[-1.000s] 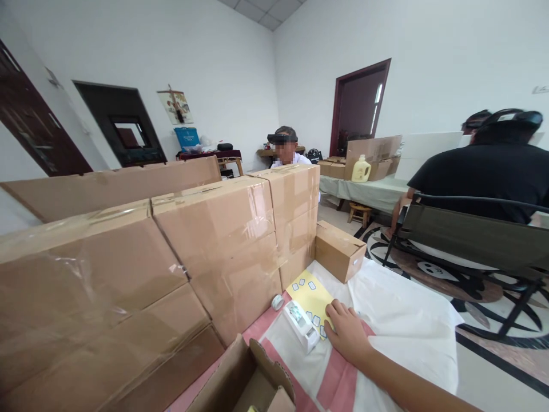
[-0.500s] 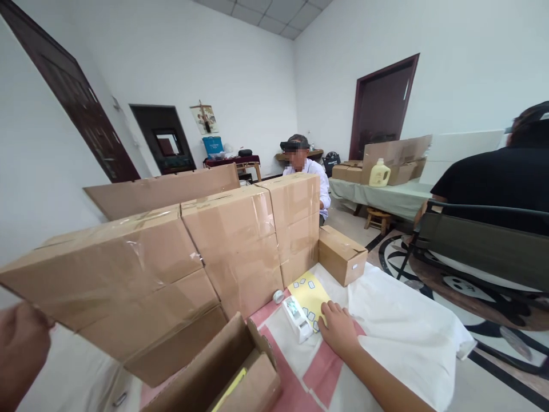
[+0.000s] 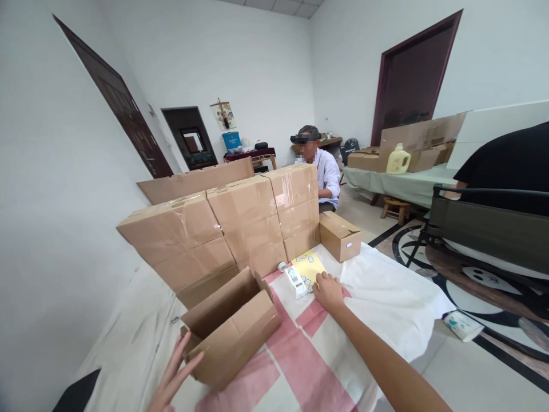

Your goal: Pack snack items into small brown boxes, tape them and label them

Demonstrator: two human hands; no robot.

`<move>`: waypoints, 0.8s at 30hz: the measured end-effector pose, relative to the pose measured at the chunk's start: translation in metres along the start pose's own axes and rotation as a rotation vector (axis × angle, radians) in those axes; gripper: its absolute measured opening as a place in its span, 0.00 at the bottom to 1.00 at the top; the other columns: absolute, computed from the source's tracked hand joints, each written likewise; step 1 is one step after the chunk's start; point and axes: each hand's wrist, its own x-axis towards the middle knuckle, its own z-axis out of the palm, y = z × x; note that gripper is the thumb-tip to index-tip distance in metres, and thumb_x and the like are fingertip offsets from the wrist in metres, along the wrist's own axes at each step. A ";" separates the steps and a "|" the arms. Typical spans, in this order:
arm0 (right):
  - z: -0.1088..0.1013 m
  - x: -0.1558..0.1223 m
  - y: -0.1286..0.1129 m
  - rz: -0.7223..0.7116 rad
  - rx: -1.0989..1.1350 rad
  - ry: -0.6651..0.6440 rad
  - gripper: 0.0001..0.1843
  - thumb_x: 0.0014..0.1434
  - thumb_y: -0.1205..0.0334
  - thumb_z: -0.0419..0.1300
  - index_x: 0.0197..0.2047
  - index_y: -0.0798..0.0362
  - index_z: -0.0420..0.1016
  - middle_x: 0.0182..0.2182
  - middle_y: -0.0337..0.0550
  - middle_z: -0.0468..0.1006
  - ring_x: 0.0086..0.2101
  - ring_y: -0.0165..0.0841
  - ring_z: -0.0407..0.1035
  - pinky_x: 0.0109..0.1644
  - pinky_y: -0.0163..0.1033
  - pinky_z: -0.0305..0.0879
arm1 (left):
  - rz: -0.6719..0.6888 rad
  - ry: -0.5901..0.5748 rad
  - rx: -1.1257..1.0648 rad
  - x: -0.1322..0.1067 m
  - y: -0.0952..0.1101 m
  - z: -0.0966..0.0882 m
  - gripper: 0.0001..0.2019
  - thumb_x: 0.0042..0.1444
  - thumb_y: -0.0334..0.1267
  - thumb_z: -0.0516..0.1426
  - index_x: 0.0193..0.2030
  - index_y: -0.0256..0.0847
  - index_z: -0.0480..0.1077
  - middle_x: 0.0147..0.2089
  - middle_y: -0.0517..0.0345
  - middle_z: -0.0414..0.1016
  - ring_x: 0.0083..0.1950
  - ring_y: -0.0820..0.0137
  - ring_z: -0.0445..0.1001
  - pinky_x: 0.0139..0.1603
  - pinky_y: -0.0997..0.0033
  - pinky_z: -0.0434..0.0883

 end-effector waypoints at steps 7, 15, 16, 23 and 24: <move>-0.021 -0.024 -0.035 -0.227 0.428 0.004 0.15 0.69 0.60 0.48 0.44 0.53 0.75 0.42 0.49 0.79 0.43 0.38 0.72 0.49 0.42 0.67 | -0.114 -0.008 -0.097 0.000 0.018 0.025 0.33 0.66 0.51 0.53 0.76 0.55 0.48 0.78 0.55 0.52 0.79 0.57 0.46 0.78 0.48 0.50; -0.045 -0.045 -0.160 -0.203 1.201 -0.001 0.30 0.68 0.39 0.53 0.66 0.45 0.71 0.64 0.49 0.71 0.64 0.45 0.63 0.68 0.53 0.58 | 0.091 0.140 0.296 0.015 0.019 0.025 0.19 0.61 0.50 0.59 0.54 0.43 0.71 0.58 0.43 0.72 0.72 0.47 0.61 0.69 0.35 0.62; -0.047 -0.050 -0.166 -0.214 1.182 0.014 0.30 0.68 0.38 0.53 0.65 0.46 0.72 0.62 0.50 0.72 0.62 0.45 0.64 0.67 0.53 0.59 | 0.120 0.136 0.341 0.014 0.021 0.023 0.15 0.61 0.49 0.58 0.49 0.42 0.72 0.57 0.43 0.73 0.71 0.47 0.62 0.68 0.35 0.64; -0.079 -0.099 -0.151 -0.367 0.974 0.063 0.20 0.70 0.47 0.54 0.48 0.49 0.83 0.46 0.49 0.79 0.49 0.42 0.71 0.58 0.53 0.64 | 0.158 -0.076 0.209 -0.010 0.048 0.028 0.10 0.65 0.45 0.55 0.40 0.44 0.75 0.75 0.45 0.59 0.66 0.52 0.72 0.56 0.55 0.78; -0.087 -0.105 -0.147 -0.394 0.973 0.055 0.19 0.71 0.49 0.53 0.46 0.49 0.83 0.42 0.48 0.79 0.46 0.41 0.72 0.55 0.50 0.66 | 0.157 -0.107 0.131 -0.013 0.050 0.032 0.11 0.65 0.45 0.56 0.36 0.43 0.75 0.72 0.44 0.64 0.64 0.53 0.74 0.55 0.58 0.79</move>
